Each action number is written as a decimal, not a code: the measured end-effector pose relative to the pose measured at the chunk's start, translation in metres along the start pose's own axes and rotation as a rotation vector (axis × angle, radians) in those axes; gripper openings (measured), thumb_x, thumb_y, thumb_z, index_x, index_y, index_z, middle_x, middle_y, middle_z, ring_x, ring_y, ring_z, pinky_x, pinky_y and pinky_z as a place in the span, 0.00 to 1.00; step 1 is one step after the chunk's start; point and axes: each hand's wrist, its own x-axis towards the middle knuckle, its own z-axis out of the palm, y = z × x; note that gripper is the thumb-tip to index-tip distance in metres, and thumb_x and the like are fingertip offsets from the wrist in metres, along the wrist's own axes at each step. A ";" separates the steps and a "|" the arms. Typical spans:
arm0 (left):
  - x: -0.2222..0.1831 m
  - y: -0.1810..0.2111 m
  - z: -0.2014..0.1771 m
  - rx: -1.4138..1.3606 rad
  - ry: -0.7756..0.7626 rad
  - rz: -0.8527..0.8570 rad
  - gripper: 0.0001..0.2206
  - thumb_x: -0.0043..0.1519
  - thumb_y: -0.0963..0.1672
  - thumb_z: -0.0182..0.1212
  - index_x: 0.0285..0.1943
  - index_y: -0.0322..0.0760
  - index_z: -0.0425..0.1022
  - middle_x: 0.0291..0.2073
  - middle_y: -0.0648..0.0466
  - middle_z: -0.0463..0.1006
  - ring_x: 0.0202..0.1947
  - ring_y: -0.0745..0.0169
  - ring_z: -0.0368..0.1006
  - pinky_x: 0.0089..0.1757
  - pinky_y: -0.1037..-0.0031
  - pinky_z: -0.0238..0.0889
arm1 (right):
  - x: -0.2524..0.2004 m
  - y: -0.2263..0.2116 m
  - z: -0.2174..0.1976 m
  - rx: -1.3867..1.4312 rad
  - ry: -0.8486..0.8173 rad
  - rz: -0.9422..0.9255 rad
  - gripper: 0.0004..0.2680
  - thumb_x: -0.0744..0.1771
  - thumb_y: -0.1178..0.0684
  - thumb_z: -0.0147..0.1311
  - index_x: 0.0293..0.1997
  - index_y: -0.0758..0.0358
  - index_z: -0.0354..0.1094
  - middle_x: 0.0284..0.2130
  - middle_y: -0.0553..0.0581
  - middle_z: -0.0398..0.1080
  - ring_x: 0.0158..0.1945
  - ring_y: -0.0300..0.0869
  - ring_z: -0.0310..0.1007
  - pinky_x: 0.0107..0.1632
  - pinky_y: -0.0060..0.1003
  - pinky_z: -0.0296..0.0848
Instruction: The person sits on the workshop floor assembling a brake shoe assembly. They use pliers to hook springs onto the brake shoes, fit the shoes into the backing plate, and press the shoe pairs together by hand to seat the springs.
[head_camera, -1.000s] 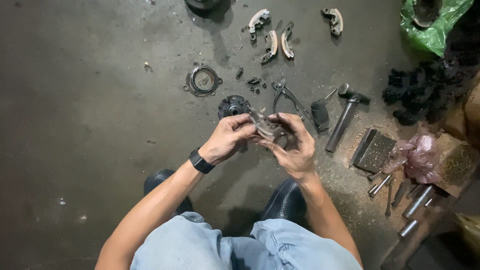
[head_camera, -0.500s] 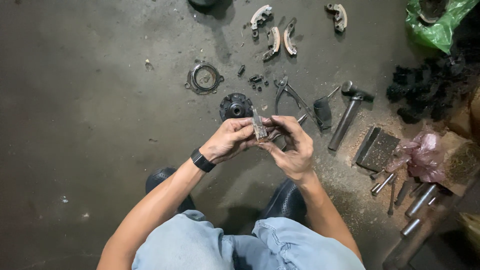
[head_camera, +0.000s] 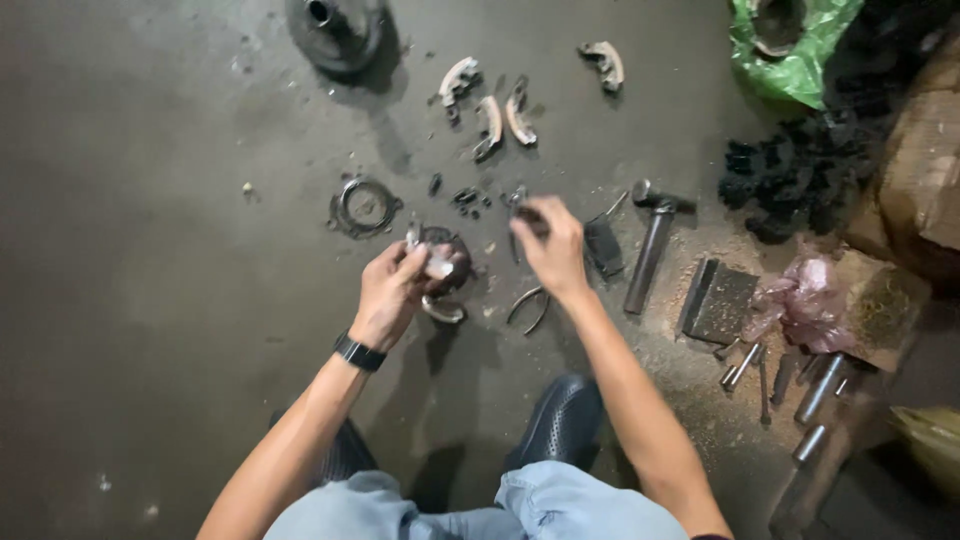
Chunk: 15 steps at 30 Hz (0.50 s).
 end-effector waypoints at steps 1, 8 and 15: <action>0.000 0.000 0.000 0.005 -0.010 -0.004 0.18 0.70 0.44 0.56 0.62 0.20 0.67 0.54 0.39 0.79 0.49 0.53 0.78 0.46 0.68 0.72 | 0.017 0.010 0.000 -0.002 0.011 0.004 0.11 0.65 0.58 0.64 0.52 0.66 0.73 0.47 0.60 0.76 0.49 0.46 0.80 0.52 0.38 0.78; -0.004 0.015 0.017 -0.016 -0.048 -0.030 0.20 0.65 0.40 0.56 0.65 0.23 0.61 0.57 0.39 0.77 0.56 0.47 0.77 0.56 0.62 0.71 | 0.116 0.046 0.021 -0.388 0.160 -0.233 0.19 0.63 0.58 0.66 0.58 0.73 0.67 0.50 0.70 0.70 0.53 0.59 0.72 0.56 0.47 0.71; -0.005 0.028 0.016 -0.024 -0.220 0.013 0.22 0.65 0.39 0.61 0.67 0.18 0.65 0.58 0.40 0.77 0.58 0.52 0.75 0.59 0.62 0.68 | 0.091 0.064 0.012 0.594 0.021 0.053 0.20 0.65 0.67 0.58 0.65 0.75 0.62 0.59 0.63 0.69 0.63 0.43 0.70 0.68 0.38 0.69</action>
